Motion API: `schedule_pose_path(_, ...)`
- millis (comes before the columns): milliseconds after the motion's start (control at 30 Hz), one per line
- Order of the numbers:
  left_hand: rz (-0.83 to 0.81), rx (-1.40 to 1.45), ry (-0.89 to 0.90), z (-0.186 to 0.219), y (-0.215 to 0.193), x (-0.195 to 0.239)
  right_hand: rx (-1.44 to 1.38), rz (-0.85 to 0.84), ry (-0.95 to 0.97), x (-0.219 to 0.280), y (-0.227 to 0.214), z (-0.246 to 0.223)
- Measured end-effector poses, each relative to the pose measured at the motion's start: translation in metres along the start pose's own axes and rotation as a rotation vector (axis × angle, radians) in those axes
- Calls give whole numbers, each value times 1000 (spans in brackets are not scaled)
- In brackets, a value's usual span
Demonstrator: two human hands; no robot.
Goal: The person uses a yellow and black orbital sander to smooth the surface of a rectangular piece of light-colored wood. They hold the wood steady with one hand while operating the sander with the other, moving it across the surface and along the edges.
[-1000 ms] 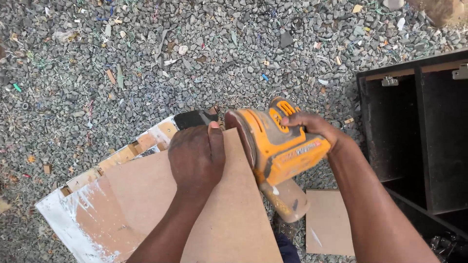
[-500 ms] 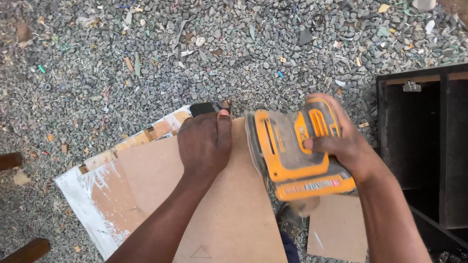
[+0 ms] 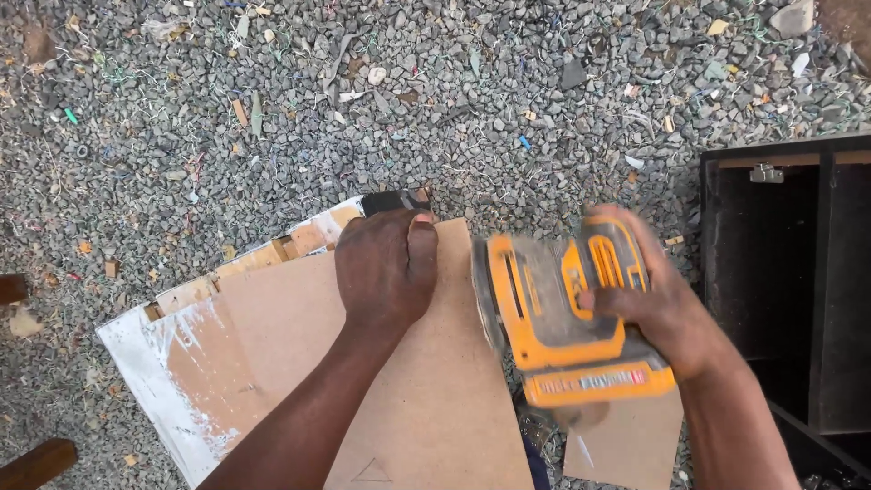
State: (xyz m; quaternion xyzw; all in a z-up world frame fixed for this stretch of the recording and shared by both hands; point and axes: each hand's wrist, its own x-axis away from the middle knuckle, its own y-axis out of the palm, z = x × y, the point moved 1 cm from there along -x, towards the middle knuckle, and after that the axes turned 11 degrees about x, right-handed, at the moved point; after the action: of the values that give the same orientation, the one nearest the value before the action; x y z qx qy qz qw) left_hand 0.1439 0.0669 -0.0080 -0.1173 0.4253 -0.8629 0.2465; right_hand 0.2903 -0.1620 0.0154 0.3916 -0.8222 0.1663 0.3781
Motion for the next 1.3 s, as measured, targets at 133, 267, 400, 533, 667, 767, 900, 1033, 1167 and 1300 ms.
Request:
schedule_pose_path(133,-3,16,-4,0,0,-1,-83,84,148,13,5,2)
schedule_pose_path(267,11,19,-2,-1,0,-2,41,96,106,-7,7,-29)
schedule_pose_path(400,-10,14,-17,-6,2,0,-28,90,24,-41,7,-40)
schedule_pose_path(533,-109,-63,-116,12,-15,-7,-196,-1,-16,-83,3,12)
schedule_pose_path(667,-54,-3,-78,13,-18,-6,-212,-226,290,-85,-6,89)
schedule_pose_path(767,-27,6,-73,11,-19,-9,-179,-319,428,-54,-7,128)
schedule_pose_path(900,21,17,-36,9,-15,-7,-232,-380,557,-21,-8,174)
schedule_pose_path(1033,14,2,-39,12,-16,-8,-346,-271,495,-48,-6,165)
schedule_pose_path(1167,28,33,-45,19,-16,-9,-293,-329,248,-91,6,66)
schedule_pose_path(1300,19,9,-63,11,-12,-9,-239,-337,83,-142,-7,59)
